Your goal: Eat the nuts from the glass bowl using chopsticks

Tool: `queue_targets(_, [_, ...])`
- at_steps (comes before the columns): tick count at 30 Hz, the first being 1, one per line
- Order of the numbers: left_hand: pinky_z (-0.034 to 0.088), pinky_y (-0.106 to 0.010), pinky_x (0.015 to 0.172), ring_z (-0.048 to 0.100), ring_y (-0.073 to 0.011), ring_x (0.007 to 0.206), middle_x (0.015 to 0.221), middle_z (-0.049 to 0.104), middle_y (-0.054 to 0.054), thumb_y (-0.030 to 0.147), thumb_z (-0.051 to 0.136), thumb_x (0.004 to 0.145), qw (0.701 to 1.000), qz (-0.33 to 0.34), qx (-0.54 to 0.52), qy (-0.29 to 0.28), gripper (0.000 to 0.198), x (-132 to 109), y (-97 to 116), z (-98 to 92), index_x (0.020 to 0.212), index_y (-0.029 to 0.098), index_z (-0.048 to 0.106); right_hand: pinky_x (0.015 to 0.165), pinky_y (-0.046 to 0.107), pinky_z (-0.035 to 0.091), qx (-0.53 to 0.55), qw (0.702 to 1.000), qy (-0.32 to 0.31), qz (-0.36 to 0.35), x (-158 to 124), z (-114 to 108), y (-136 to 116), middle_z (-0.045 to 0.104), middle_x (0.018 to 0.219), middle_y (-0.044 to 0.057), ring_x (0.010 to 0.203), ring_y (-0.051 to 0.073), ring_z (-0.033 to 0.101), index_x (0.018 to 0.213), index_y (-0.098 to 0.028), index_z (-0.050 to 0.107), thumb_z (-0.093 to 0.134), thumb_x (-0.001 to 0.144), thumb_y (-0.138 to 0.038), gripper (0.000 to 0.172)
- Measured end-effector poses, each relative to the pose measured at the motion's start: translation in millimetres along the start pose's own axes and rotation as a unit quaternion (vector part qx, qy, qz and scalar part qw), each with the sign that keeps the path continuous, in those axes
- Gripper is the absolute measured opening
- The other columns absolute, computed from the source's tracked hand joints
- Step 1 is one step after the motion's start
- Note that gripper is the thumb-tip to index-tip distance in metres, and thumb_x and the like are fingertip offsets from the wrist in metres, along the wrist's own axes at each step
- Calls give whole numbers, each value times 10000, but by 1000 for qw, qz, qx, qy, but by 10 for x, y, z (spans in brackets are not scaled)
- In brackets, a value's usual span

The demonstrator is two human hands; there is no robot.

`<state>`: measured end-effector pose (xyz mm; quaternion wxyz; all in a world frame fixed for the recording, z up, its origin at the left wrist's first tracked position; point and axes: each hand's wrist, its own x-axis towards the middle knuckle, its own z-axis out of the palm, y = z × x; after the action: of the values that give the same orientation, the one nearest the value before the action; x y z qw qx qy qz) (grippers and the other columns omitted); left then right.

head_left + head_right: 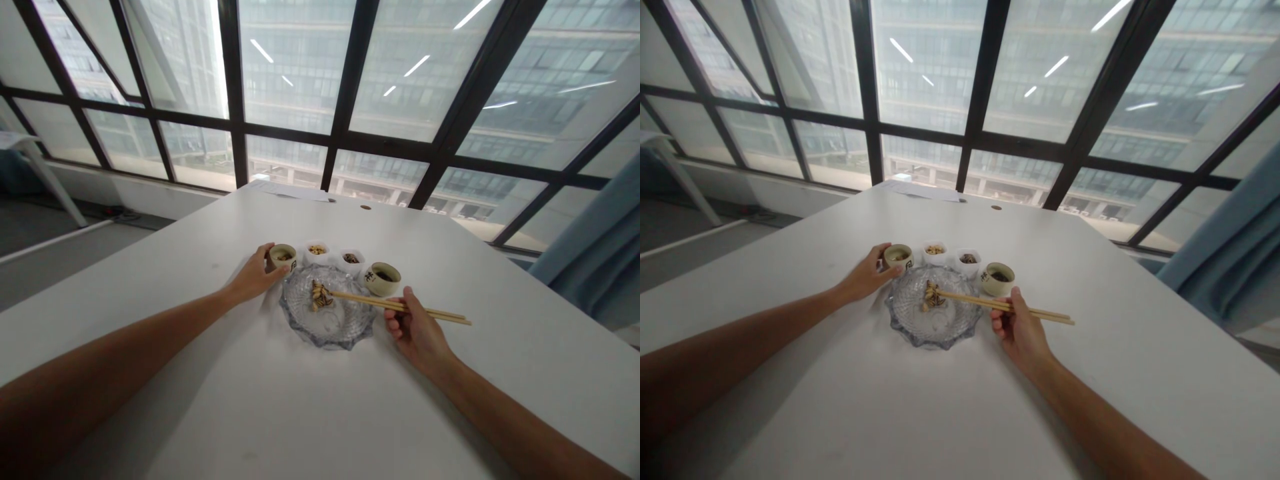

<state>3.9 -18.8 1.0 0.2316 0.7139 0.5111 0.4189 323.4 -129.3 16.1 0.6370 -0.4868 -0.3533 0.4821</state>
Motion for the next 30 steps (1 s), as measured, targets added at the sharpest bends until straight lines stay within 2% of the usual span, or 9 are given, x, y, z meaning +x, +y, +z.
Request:
queue_targets(3, [461,-439,1046,577,-282,1227,1351,590,-172,571,704,739,1000,3,-7,-5,842,-4,-1,-8,1400,142,410,292,165,395,37,996,31,70,-1,24,-43,610,504,14,378,91,510,666,-179,628,793,694,-634,485])
queue_targets(10, [435,-457,1079,565,-285,1249,1358,582,-180,556,706,743,1000,2,-8,-9,840,2,12,-13,1406,138,403,287,162,402,43,996,36,71,-2,50,-128,607,481,20,359,95,509,651,-170,625,740,778,-613,475])
queue_targets(15, [447,-463,1060,576,-291,1225,1350,583,-185,556,718,742,1000,11,0,-11,844,4,14,-15,1405,139,404,295,131,381,55,992,56,97,-41,107,-177,605,466,20,355,71,494,645,-141,634,757,786,-576,473])
queue_targets(18, [447,-472,1055,571,-295,1225,1355,579,-181,547,727,741,1000,17,2,-8,839,7,-6,-12,1408,151,405,309,134,393,60,993,60,86,-24,106,-168,612,471,27,365,70,504,632,-133,641,792,735,-592,494])
queue_targets(20, [444,-478,1057,570,-296,1224,1350,581,-183,543,723,746,1000,15,2,-7,835,8,-13,-12,1409,147,404,328,147,418,60,995,62,43,-12,86,-141,625,487,28,380,78,525,636,-135,644,822,666,-625,522])
queue_targets(23, [441,-479,1060,571,-296,1226,1349,581,-190,537,715,753,1000,10,-1,-11,833,9,-10,-17,1411,137,399,361,188,460,32,996,53,-68,-46,56,-89,663,539,44,413,105,569,676,-137,671,795,637,-692,570])
queue_targets(27, [430,-474,1075,562,-289,1243,1366,574,-181,540,709,756,1000,10,-5,-15,830,4,-2,-21,1412,141,394,394,248,501,-75,972,11,-222,-195,57,-45,698,593,59,437,141,613,758,-145,715,663,822,-654,516])
queue_targets(30, [425,-466,1083,557,-284,1252,1366,573,-182,542,704,761,1000,12,-4,-17,832,3,-15,-13,1413,132,390,432,261,523,-164,923,-45,-346,-300,56,-57,715,632,51,465,145,635,821,-168,730,579,944,-526,408])
